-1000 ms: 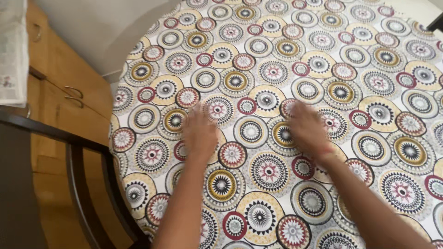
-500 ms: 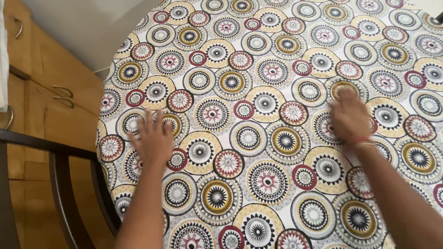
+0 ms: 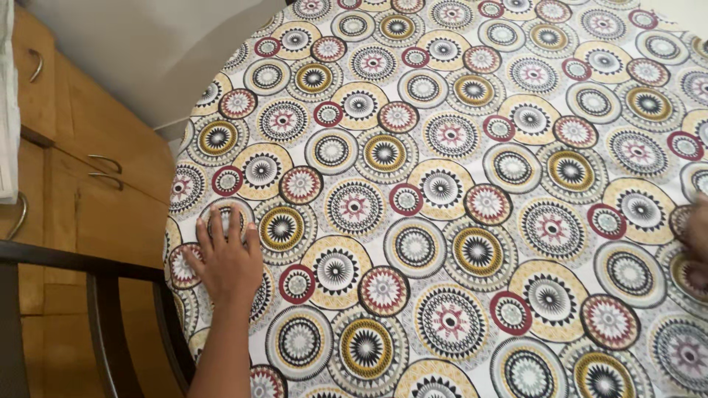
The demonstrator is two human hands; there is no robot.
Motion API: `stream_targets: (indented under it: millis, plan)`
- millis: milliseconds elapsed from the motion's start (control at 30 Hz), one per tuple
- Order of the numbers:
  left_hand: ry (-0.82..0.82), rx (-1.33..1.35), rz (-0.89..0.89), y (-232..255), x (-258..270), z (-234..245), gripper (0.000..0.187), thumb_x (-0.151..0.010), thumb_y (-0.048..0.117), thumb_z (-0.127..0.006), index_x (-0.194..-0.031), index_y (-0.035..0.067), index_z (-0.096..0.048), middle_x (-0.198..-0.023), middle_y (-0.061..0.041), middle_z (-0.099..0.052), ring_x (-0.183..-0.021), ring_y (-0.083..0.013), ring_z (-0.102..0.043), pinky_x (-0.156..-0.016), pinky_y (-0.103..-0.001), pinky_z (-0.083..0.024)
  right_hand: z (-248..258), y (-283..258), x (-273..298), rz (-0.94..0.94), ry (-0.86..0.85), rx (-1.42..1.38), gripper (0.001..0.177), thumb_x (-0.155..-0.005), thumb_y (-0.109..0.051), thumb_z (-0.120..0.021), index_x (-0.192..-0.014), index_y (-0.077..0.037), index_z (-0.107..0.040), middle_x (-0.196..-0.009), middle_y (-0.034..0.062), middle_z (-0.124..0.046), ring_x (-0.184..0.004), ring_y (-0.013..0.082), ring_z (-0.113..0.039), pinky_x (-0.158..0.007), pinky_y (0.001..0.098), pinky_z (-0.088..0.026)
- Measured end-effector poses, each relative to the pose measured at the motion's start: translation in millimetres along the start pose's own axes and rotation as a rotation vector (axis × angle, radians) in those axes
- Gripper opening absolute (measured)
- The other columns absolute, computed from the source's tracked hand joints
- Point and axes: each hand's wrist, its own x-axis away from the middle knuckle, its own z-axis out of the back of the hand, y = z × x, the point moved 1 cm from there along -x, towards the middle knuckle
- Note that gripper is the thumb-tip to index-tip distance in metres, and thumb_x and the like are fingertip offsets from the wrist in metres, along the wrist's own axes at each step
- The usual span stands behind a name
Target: The person puts a patterned circular cover on a round dining table, spreading and smoothing the fabric by hand and tucking the edges around the table.
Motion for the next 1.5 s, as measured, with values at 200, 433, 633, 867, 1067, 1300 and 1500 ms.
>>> stream_targets:
  millis: [200, 433, 633, 867, 1067, 1300, 1500]
  plan:
    - [0.024, 0.022, -0.002, 3, -1, 3, 0.058, -0.104, 0.052, -0.038, -0.157, 0.028, -0.043, -0.167, -0.007, -0.031, -0.153, -0.0343, -0.023, -0.117, -0.068, -0.009, 1, -199, -61, 0.432, 0.055, 0.045, 0.034, -0.112, -0.026, -0.054, -0.1, 0.001, -0.07, -0.119, 0.0222, -0.06, -0.116, 0.0378, -0.06, -0.095, 0.0497, -0.051]
    - [0.026, 0.024, 0.034, 7, 1, 9, 0.057, -0.103, 0.052, -0.039, -0.155, 0.03, -0.045, -0.166, -0.006, -0.033, -0.153, -0.0322, -0.025, -0.118, -0.066, -0.01, 55, -508, -2, 0.627, -0.046, -0.615, 0.068, -0.103, -0.043, -0.05, -0.15, 0.006, -0.043, -0.156, 0.0272, -0.042, -0.144, 0.0402, -0.039, -0.119, 0.051, -0.027]
    - [0.004, 0.037, 0.053, 10, 2, 15, 0.055, -0.102, 0.05, -0.042, -0.154, 0.031, -0.046, -0.166, -0.005, -0.034, -0.154, -0.0304, -0.025, -0.119, -0.066, -0.011, 105, -651, 102, 1.071, 0.225, -0.631, 0.056, -0.108, -0.041, -0.042, -0.152, -0.007, -0.04, -0.157, 0.0199, -0.041, -0.142, 0.0346, -0.039, -0.114, 0.048, -0.027]
    - [-0.01, 0.056, 0.048, 10, 0, 16, 0.056, -0.103, 0.051, -0.039, -0.156, 0.032, -0.044, -0.166, -0.005, -0.032, -0.153, -0.0298, -0.021, -0.119, -0.065, -0.008, 74, -614, -5, 0.834, -0.277, -0.591, 0.039, -0.104, -0.019, -0.043, -0.135, 0.0, -0.055, -0.132, 0.0192, -0.06, -0.119, 0.034, -0.059, -0.109, 0.048, -0.047]
    - [-0.043, 0.024, 0.074, 11, 0, 15, 0.057, -0.103, 0.053, -0.037, -0.156, 0.034, -0.042, -0.167, -0.002, -0.03, -0.155, -0.0272, -0.02, -0.121, -0.063, -0.008, 18, -443, -119, 0.895, 0.325, -0.181, 0.028, -0.109, -0.02, -0.048, -0.113, 0.004, -0.061, -0.135, 0.0247, -0.054, -0.133, 0.0406, -0.052, -0.11, 0.0535, -0.043]
    - [-0.084, 0.009, 0.098, 10, -2, 13, 0.057, -0.102, 0.055, -0.034, -0.156, 0.037, -0.039, -0.167, 0.0, -0.028, -0.154, -0.0253, -0.018, -0.121, -0.061, -0.006, -25, -220, -144, 0.223, -0.054, -0.208, 0.033, -0.118, -0.028, -0.048, -0.112, 0.004, -0.058, -0.122, 0.0284, -0.055, -0.109, 0.0462, -0.053, -0.095, 0.0596, -0.041]
    - [-0.051, -0.005, 0.085, 12, 0, 17, 0.057, -0.102, 0.052, -0.037, -0.156, 0.034, -0.042, -0.167, -0.002, -0.03, -0.155, -0.027, -0.02, -0.12, -0.063, -0.009, -38, -239, -144, 0.2, -0.054, -0.121, 0.035, -0.119, -0.03, -0.047, -0.114, 0.003, -0.06, -0.124, 0.029, -0.055, -0.114, 0.0467, -0.052, -0.098, 0.0586, -0.04]
